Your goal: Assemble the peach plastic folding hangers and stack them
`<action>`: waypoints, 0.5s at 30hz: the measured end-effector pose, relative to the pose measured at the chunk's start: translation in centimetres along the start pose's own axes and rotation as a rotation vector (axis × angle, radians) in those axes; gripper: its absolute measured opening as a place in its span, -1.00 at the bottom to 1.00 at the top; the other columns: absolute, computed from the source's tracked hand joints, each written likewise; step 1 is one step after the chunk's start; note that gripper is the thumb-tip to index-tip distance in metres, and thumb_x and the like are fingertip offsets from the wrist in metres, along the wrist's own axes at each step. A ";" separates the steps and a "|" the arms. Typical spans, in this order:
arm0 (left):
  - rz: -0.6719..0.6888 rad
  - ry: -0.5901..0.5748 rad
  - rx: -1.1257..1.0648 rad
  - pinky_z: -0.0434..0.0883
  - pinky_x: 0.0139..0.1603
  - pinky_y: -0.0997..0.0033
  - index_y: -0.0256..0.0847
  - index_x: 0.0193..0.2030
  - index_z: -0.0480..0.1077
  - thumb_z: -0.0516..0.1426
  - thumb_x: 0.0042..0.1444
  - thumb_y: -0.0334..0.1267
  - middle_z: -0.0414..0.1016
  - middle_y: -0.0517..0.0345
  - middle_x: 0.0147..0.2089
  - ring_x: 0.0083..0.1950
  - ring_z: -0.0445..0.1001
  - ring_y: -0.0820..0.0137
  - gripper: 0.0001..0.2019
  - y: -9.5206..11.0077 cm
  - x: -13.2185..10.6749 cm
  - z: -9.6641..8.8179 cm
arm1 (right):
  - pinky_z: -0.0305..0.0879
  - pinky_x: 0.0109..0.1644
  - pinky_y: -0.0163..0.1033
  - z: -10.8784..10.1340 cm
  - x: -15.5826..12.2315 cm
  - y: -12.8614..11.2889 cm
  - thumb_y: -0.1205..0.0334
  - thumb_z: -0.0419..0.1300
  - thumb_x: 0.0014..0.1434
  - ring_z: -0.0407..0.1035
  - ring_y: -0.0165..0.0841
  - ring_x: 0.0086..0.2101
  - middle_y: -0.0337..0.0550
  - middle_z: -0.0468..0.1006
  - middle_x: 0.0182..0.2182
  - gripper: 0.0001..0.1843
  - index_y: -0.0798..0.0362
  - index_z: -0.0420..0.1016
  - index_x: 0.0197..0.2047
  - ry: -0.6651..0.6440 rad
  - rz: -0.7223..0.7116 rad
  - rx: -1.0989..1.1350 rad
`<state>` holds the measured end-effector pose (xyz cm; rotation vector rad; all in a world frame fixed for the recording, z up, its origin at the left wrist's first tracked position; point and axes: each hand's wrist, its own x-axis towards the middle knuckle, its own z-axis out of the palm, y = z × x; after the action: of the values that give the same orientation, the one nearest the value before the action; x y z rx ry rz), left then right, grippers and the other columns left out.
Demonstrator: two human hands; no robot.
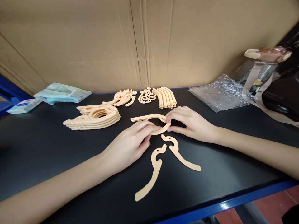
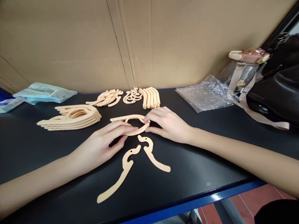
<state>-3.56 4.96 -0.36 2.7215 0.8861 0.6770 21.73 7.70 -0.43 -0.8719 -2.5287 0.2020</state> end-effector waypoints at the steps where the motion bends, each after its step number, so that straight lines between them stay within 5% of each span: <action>1: -0.003 -0.007 -0.001 0.32 0.16 0.49 -0.18 0.17 0.33 -0.03 0.30 -0.51 0.42 0.15 0.09 0.14 0.38 0.47 -0.64 0.0 0.0 0.0 | 0.18 0.01 -0.15 0.0 0.0 0.0 0.14 0.14 0.33 0.36 -0.26 -0.10 -0.13 0.53 -0.13 -0.85 0.03 0.38 -0.11 -0.003 0.004 -0.006; 15: 0.014 0.018 0.115 0.39 0.01 0.31 -0.09 0.10 0.40 0.00 0.33 -0.46 0.57 0.22 0.07 0.07 0.48 0.37 -0.69 -0.1 -0.1 -0.3 | 0.15 0.08 -0.07 0.0 0.0 -0.5 0.40 0.07 0.20 0.39 -0.25 -0.09 -0.12 0.55 -0.15 -0.86 0.03 0.35 -0.18 0.016 0.023 -0.092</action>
<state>-3.78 4.98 -0.17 2.8288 0.9386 0.6742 21.47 7.33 -0.27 -0.9341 -2.5316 0.0856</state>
